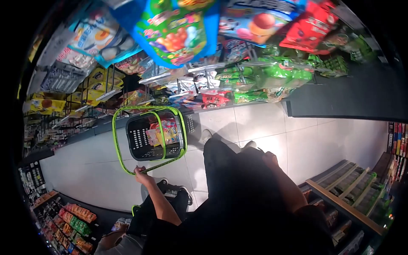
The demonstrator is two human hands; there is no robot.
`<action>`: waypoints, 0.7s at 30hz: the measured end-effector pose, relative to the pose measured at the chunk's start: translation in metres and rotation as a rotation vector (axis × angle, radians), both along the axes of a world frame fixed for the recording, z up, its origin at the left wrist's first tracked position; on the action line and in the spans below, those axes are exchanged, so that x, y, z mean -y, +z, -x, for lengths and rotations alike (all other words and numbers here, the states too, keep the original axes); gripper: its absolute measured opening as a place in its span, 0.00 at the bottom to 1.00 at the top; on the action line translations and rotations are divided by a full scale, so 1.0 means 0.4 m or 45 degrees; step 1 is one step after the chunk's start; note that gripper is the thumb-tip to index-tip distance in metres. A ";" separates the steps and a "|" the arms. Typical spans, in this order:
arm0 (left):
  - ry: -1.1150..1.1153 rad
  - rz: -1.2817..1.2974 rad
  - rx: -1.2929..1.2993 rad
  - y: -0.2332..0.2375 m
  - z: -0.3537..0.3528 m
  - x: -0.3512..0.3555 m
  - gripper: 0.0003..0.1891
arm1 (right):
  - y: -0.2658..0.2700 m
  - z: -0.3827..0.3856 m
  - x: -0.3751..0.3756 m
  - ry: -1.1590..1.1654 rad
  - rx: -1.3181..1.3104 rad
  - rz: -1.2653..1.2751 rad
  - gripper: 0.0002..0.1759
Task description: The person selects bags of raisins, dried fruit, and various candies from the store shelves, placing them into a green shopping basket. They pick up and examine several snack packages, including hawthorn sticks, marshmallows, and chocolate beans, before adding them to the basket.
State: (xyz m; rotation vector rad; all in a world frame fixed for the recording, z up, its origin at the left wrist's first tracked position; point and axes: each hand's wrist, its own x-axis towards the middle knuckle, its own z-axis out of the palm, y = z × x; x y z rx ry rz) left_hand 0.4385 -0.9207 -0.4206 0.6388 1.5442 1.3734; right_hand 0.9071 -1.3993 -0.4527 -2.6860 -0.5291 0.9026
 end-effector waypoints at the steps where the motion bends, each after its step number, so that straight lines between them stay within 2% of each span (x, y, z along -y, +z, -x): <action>1: 0.000 -0.023 -0.058 0.057 -0.029 0.015 0.10 | -0.009 0.000 0.006 -0.013 0.016 0.018 0.13; 4: -0.113 -0.038 -0.205 0.166 -0.144 0.104 0.11 | -0.020 -0.031 0.050 0.011 0.055 0.007 0.13; 8: -0.526 0.004 -0.298 0.151 -0.265 0.285 0.10 | -0.045 -0.066 0.153 0.016 0.048 0.032 0.15; 10: -0.774 0.079 -0.498 0.182 -0.369 0.383 0.11 | -0.048 -0.082 0.206 -0.033 -0.003 0.005 0.16; 12: -0.885 0.067 -0.408 0.157 -0.470 0.473 0.12 | -0.018 -0.094 0.254 -0.087 -0.051 -0.056 0.17; 14: -1.095 0.107 -0.539 0.163 -0.562 0.553 0.11 | 0.072 -0.115 0.276 -0.118 -0.113 -0.063 0.16; 15: -1.186 0.112 -0.559 0.145 -0.598 0.586 0.11 | 0.090 -0.128 0.295 -0.261 -0.212 -0.065 0.16; 17: -1.304 0.121 -0.615 0.062 -0.653 0.631 0.09 | 0.033 -0.145 0.372 -0.360 -0.201 -0.215 0.16; 18: -1.359 0.158 -0.743 0.058 -0.685 0.656 0.11 | -0.020 -0.149 0.414 -0.411 -0.199 -0.287 0.15; 20: -1.431 -0.027 -1.034 0.049 -0.745 0.703 0.14 | -0.073 -0.160 0.477 -0.389 -0.159 -0.371 0.15; 21: -1.485 -0.047 -1.028 0.041 -0.766 0.723 0.14 | -0.066 -0.168 0.493 -0.437 -0.190 -0.388 0.15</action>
